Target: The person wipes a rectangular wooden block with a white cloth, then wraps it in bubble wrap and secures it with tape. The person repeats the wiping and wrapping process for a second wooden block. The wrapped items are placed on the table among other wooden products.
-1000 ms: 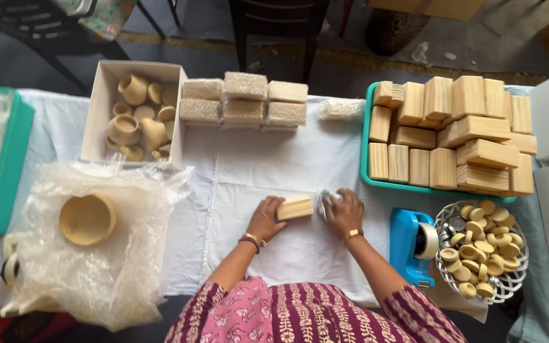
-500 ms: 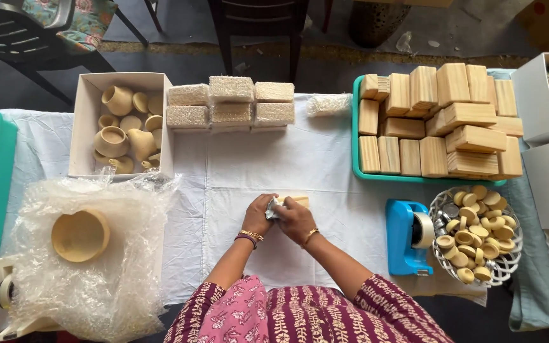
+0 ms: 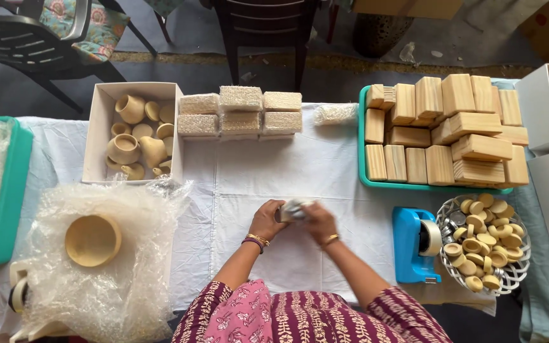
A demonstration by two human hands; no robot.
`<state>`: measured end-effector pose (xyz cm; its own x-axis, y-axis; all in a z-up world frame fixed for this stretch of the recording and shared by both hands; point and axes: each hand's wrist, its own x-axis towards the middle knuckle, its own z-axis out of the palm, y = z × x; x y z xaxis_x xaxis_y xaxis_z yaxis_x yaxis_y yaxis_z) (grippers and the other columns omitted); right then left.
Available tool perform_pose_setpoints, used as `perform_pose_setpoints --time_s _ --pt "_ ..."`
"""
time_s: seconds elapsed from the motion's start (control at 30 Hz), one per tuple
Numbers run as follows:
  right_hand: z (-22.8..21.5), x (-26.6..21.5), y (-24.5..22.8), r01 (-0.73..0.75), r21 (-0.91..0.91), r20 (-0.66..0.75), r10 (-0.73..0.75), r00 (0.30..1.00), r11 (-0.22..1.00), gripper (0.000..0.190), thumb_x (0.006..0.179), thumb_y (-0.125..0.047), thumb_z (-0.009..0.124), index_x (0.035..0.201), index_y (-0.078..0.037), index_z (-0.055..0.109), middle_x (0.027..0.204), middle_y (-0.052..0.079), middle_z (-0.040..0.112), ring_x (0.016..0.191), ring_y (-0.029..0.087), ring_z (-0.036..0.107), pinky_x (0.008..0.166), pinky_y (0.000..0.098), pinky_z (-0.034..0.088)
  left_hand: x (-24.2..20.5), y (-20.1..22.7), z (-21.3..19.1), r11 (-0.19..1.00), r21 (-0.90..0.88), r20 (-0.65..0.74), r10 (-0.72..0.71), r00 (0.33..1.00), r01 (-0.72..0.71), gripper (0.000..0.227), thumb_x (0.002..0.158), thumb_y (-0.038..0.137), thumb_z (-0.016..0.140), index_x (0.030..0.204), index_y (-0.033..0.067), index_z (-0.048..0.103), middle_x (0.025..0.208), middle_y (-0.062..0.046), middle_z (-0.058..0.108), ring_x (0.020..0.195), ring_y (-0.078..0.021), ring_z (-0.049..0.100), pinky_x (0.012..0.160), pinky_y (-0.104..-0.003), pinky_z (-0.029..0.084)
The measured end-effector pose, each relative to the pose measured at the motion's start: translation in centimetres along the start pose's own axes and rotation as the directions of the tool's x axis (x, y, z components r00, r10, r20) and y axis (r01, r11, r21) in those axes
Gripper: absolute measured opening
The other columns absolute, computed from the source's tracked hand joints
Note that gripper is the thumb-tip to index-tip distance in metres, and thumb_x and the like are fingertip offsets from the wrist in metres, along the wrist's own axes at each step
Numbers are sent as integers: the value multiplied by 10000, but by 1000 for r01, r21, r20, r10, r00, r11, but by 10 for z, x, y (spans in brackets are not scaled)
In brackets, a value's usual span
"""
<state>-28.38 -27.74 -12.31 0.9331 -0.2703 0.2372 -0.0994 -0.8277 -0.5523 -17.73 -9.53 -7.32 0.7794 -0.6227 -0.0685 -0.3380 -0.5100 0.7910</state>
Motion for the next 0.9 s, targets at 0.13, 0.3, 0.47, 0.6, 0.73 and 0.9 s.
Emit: perform_pose_setpoints --time_s 0.13,0.3,0.47,0.6,0.73,0.9 --pt "-39 -19 51 -195 35 -243 198 950 980 310 746 -98 696 1048 -164 727 1033 113 734 903 350 700 764 439 566 0 34 -8 958 282 70 35 997 -53 583 609 281 926 1102 110 665 1081 -75 703 1107 -295 610 958 -409 510" --pt "-43 -31 30 -429 276 -91 468 879 860 327 813 -93 721 1139 -96 692 864 141 703 715 289 671 680 400 542 17 32 36 857 484 246 64 967 -179 723 669 349 896 1246 83 550 1143 -164 641 1081 -341 611 907 -436 530" --pt "-68 -21 -35 -456 649 -30 619 785 609 264 853 -34 685 1115 -63 695 787 125 691 647 237 641 603 360 535 18 -14 82 915 -237 301 -251 920 327 689 669 365 893 1150 84 487 1126 -175 667 1006 -286 689 861 -396 593" --pt "-80 -23 -69 72 453 -285 68 956 889 351 727 77 639 1032 -78 717 781 101 613 676 241 618 614 354 510 6 48 32 263 -778 496 -300 815 570 451 853 450 622 1217 249 446 1143 -17 651 986 -205 715 715 -400 630" --pt "-113 4 -95 148 399 -197 -73 978 905 395 637 50 694 1021 -44 698 755 141 547 649 281 589 570 379 495 8 52 30 117 -911 343 -313 886 395 539 1037 532 463 1442 184 538 1201 -68 695 998 -167 731 760 -301 657" --pt "-156 40 -114 91 402 -335 54 941 911 270 778 70 668 1020 -42 707 831 107 665 688 242 639 603 356 506 3 99 12 223 -882 292 -432 853 414 530 1035 512 418 1445 195 526 1127 -89 700 844 -166 703 592 -311 591"
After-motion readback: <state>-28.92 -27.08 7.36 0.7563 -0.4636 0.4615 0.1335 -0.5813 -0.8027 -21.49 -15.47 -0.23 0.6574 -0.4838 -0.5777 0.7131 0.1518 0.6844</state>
